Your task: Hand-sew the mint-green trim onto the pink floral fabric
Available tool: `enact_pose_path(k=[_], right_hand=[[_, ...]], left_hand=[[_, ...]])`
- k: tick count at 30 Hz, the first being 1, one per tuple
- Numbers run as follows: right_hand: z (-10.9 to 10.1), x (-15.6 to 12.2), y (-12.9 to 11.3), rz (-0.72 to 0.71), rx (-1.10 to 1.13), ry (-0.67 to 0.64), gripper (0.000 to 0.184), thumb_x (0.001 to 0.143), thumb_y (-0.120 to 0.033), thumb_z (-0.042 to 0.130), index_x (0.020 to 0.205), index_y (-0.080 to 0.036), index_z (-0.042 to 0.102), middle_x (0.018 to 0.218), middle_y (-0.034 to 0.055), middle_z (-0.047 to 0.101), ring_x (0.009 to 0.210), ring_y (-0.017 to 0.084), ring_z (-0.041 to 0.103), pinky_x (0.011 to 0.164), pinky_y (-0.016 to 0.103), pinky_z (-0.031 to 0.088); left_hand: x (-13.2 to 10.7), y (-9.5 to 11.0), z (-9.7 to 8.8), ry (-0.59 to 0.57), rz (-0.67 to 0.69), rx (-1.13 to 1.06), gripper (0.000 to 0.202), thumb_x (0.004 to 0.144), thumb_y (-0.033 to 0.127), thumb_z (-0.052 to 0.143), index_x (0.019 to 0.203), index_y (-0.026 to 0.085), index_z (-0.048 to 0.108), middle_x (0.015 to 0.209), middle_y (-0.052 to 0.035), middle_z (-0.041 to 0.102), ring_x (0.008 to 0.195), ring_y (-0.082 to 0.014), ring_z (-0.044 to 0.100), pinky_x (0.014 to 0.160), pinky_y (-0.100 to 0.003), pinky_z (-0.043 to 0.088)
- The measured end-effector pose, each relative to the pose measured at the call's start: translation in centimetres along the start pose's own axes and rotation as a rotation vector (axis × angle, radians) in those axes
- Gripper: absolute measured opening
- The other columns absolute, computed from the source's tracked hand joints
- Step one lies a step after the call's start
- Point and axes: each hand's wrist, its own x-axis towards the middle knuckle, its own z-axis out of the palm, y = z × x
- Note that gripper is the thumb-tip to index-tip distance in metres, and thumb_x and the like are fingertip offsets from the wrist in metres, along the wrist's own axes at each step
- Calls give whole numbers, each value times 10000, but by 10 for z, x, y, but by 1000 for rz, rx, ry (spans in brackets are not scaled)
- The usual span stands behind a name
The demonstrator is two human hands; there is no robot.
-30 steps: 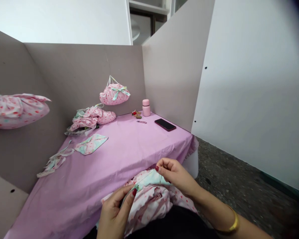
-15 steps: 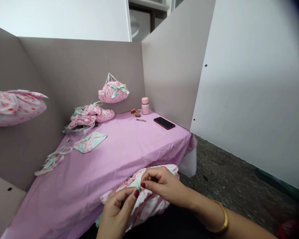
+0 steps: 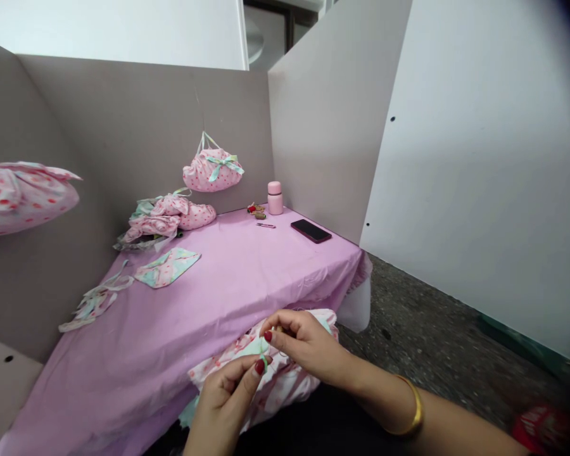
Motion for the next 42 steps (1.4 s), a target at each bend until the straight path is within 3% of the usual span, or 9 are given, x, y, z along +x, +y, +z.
enact_pose_path(k=[3,5,8,16,25,31,35,38,42], right_hand=[[2,-5,2,38,40,29,269,810,-384,577,772,-123,633,664,-2,545,591,96,438,555,207,346],[5,-8,4,80,96,-13,279,776,-405,616,766,-128,654,662,-5,543,589,93,432,542,202,337],[11,-10,8,136,203,-50,294,720,-419,671,795,-134,672,644,-20,522,560,78,390,507,191,301],[15,-9,9,203,295,23,233,692,-338,704,673,-123,615,561,-54,457,508,57,341,496,181,286],[14,-9,11,97,313,68,241,750,-374,655,787,-144,592,719,-1,585,680,118,547,656,234,428],[17,-10,8,52,258,54,207,763,-347,644,788,-145,608,702,-1,600,656,123,560,633,237,434],[16,-11,9,31,132,119,146,785,-282,619,760,-139,630,697,3,591,663,117,528,620,219,406],[16,-11,9,24,136,120,113,797,-248,602,770,-140,626,686,-4,582,642,108,514,603,211,397],[17,-11,9,22,114,122,99,800,-231,592,762,-143,618,679,-9,568,642,108,510,603,208,395]], left_hand=[[0,-3,3,85,-112,-185,230,729,409,657,822,212,732,500,25,551,552,-156,541,528,-220,431],[1,-6,4,100,-188,-262,304,702,460,668,843,195,710,403,87,347,367,-82,323,367,-176,275],[2,-10,8,93,-234,-336,377,675,502,681,845,166,686,434,122,218,381,-42,125,358,-152,112],[1,-3,10,173,-57,-302,239,679,333,736,875,224,654,689,39,572,614,-99,503,585,-166,434],[-1,-1,10,119,-130,-272,227,700,385,702,713,172,624,561,54,548,402,-54,448,392,-145,348],[1,-6,9,52,-75,-226,187,749,357,660,718,175,628,627,17,606,535,-110,546,523,-192,443],[0,-9,4,235,65,-56,211,739,354,663,872,196,618,872,-42,650,854,-212,589,743,-279,462],[-4,-7,2,378,146,100,157,758,353,638,826,212,615,832,-23,632,819,-208,576,739,-280,441],[-5,-6,0,285,199,208,97,775,314,622,778,218,617,784,-11,623,785,-203,568,735,-274,420]])
